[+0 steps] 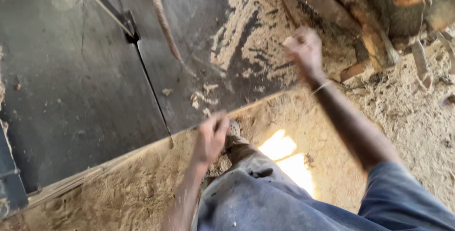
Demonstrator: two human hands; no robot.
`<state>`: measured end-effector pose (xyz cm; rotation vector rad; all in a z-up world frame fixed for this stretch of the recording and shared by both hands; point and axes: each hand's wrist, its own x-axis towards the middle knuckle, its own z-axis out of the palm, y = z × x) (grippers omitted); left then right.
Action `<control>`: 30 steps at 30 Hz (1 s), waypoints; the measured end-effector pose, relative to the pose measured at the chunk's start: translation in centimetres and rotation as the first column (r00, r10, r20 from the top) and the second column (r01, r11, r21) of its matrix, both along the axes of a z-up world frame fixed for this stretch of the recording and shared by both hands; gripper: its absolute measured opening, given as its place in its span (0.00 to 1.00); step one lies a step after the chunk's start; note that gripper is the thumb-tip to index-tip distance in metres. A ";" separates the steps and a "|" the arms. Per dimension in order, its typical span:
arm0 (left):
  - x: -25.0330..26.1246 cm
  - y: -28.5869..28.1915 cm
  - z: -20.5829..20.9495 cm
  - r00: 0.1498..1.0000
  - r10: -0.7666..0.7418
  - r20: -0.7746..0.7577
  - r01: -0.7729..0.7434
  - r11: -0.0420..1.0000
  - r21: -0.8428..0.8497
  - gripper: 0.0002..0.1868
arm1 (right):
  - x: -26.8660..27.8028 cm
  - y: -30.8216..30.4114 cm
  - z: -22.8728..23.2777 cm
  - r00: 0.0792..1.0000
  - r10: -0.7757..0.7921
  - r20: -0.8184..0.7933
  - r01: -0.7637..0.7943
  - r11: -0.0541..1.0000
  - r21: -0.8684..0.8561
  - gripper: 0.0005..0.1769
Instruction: The person feeds multiple logs and branches into a vertical bandsaw, guiding them with both hands to cut them into smaller pieces. The person repeatedly positions each piece against the blade, cuts it, and removes the resulting segments.
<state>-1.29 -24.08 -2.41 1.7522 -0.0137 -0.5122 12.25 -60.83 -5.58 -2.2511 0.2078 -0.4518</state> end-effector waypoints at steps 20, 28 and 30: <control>-13.5 7.8 -8.9 0.824 0.496 -0.272 -0.524 0.851 -0.036 0.21 | 25.0 -15.3 10.1 0.978 -0.009 -0.210 0.169 0.625 0.762 0.33; 7.5 -3.7 1.1 0.998 0.066 -0.014 -0.066 0.997 -0.046 0.34 | 8.1 -0.6 7.8 0.982 -0.099 -0.163 0.190 0.468 0.863 0.33; 12.6 -8.0 1.9 0.979 -0.014 -0.206 -0.030 0.978 -0.207 0.40 | 3.8 2.6 8.1 0.974 -0.148 -0.172 0.219 0.423 0.879 0.35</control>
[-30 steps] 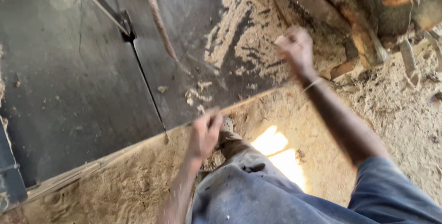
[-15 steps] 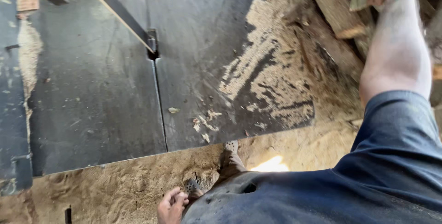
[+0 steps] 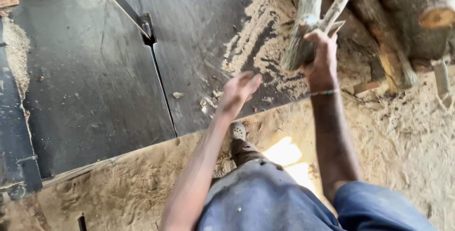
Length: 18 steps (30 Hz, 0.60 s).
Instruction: The person feeds multiple logs and branches into a vertical bandsaw, guiding them with both hands to cut them into smaller pieces. The person repeatedly positions each piece against the blade, cuts it, and removes the resulting segments.
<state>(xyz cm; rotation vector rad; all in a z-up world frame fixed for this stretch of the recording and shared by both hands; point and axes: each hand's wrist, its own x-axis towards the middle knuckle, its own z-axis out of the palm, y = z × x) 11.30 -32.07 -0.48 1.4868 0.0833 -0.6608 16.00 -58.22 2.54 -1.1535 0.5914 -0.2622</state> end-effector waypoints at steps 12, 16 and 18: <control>8.6 -8.3 -0.4 0.948 -0.108 -0.300 0.036 0.971 -0.237 0.23 | -0.4 -1.9 4.5 0.857 0.081 -0.509 -0.376 0.773 -0.511 0.35; 10.2 -8.5 -0.2 0.949 -0.223 -0.224 0.256 0.958 0.129 0.18 | 6.2 -6.2 5.0 0.998 -0.012 -0.063 0.011 1.000 -0.020 0.24; 10.1 -9.1 0.1 0.962 -0.252 -0.109 0.265 0.954 0.137 0.21 | 8.8 -7.9 3.9 0.993 0.031 -0.117 -0.033 0.999 -0.013 0.20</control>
